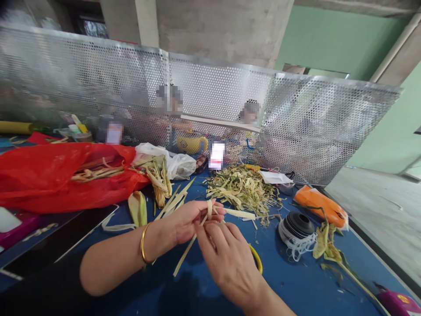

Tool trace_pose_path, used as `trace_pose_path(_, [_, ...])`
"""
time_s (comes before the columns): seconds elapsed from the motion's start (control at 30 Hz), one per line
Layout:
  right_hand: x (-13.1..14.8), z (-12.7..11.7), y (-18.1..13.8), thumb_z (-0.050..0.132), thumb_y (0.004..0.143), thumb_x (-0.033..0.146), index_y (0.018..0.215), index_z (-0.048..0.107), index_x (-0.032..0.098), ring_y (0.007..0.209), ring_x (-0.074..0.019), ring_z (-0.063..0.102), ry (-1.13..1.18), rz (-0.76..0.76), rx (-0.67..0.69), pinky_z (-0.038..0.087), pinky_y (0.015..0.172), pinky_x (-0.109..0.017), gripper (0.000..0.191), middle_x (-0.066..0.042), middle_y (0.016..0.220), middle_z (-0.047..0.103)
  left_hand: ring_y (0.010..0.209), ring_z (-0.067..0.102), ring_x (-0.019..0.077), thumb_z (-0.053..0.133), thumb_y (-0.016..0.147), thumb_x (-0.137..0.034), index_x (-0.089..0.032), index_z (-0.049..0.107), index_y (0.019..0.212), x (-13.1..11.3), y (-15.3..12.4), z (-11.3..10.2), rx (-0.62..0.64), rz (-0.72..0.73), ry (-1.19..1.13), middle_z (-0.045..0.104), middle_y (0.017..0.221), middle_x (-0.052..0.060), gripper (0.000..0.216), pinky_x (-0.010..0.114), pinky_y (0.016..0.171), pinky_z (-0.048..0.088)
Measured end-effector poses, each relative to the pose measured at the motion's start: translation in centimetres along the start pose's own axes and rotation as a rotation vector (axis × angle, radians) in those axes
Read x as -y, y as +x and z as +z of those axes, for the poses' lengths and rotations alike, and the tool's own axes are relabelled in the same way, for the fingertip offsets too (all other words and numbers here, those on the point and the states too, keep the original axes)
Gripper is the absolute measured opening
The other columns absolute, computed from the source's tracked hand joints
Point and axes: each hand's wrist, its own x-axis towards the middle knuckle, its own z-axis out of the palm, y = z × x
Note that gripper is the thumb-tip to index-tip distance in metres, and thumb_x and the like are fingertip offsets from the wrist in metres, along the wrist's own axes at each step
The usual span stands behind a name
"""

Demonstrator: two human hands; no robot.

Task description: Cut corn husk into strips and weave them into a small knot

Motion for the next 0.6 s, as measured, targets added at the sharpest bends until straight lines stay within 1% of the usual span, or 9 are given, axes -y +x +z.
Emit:
trace_pose_path(0.13, [0.1,0.3,0.3,0.036,0.094,0.01,0.1,0.065,0.013,0.084,-0.0224,0.06,0.008,-0.053,0.046,0.043,0.089,-0.041,0.029,-0.009,0.084,0.064,0.057,0.057,0.0105,0.049,0.089,-0.018,-0.011,0.062,0.071,1.1,-0.2,0.5,0.03,-0.015,0.045,0.062,0.064,0.003,0.023,0.02,0.059,0.044])
trace_pose_path(0.17, [0.0,0.3,0.2,0.037,0.094,0.011,0.097,0.065,0.014,0.085,-0.0224,0.06,0.023,-0.046,0.036,0.042,0.091,-0.042,0.029,-0.008,0.084,0.064,0.058,0.056,0.0104,0.053,0.087,-0.019,-0.011,0.062,0.071,1.3,-0.2,0.4,0.043,-0.001,0.063,0.062,0.064,0.002,0.02,0.02,0.057,0.042])
trace_pose_path(0.23, [-0.2,0.4,0.1,0.039,0.094,0.012,0.096,0.065,0.017,0.086,-0.0217,0.061,0.094,0.015,-0.031,0.043,0.089,-0.041,0.027,-0.008,0.085,0.066,0.059,0.056,0.0102,0.059,0.083,-0.02,-0.012,0.064,0.072,1.4,-0.3,0.4,0.047,0.047,0.105,0.063,0.065,0.002,0.015,0.019,0.056,0.041])
trace_pose_path(0.3, [-0.6,0.4,-0.1,0.042,0.094,0.014,0.095,0.066,0.019,0.087,-0.0207,0.061,0.233,0.204,-0.141,0.046,0.082,-0.037,0.024,-0.008,0.088,0.067,0.06,0.057,0.0102,0.059,0.082,-0.019,-0.012,0.066,0.074,1.3,-0.5,0.4,0.026,0.1,0.125,0.064,0.067,0.003,0.013,0.018,0.057,0.043])
trace_pose_path(0.4, [-1.4,0.7,-0.3,0.052,0.091,0.025,0.083,0.067,0.02,0.083,-0.0203,0.062,0.54,0.651,-0.29,0.048,0.072,-0.032,0.017,-0.007,0.085,0.069,0.06,0.06,0.0116,0.056,0.083,-0.02,-0.012,0.068,0.078,1.1,-0.9,0.6,-0.01,0.173,0.146,0.065,0.069,0.004,0.015,0.021,0.061,0.048])
trace_pose_path(0.47, [-1.8,1.1,-0.3,0.06,0.086,0.036,0.079,0.068,0.019,0.08,-0.0215,0.064,0.766,0.94,-0.323,0.049,0.069,-0.031,0.02,-0.007,0.082,0.07,0.061,0.061,0.0125,0.057,0.081,-0.017,-0.011,0.07,0.08,1.1,-1.0,0.7,-0.022,0.229,0.179,0.067,0.071,0.005,0.014,0.023,0.063,0.05])
trace_pose_path(0.5, [-1.9,1.3,-0.2,0.062,0.083,0.04,0.079,0.069,0.018,0.079,-0.0222,0.065,0.875,1.051,-0.324,0.05,0.069,-0.031,0.023,-0.007,0.081,0.071,0.06,0.062,0.0124,0.057,0.08,-0.016,-0.011,0.07,0.08,1.1,-1.0,0.8,-0.035,0.25,0.195,0.067,0.071,0.005,0.014,0.023,0.063,0.05])
trace_pose_path(0.53, [-2.0,1.6,-0.2,0.064,0.081,0.043,0.08,0.07,0.018,0.079,-0.0226,0.065,0.976,1.136,-0.315,0.051,0.069,-0.031,0.025,-0.007,0.081,0.072,0.06,0.062,0.0123,0.057,0.079,-0.016,-0.011,0.071,0.081,1.2,-1.0,0.8,-0.05,0.265,0.205,0.067,0.072,0.006,0.014,0.023,0.062,0.051])
trace_pose_path(0.6, [-1.9,1.9,0.0,0.067,0.077,0.046,0.081,0.071,0.017,0.078,-0.0221,0.065,1.139,1.229,-0.294,0.051,0.069,-0.031,0.029,-0.007,0.08,0.072,0.06,0.062,0.0121,0.058,0.079,-0.018,-0.011,0.071,0.081,1.3,-0.9,0.7,-0.079,0.278,0.207,0.069,0.074,0.006,0.014,0.023,0.061,0.051])
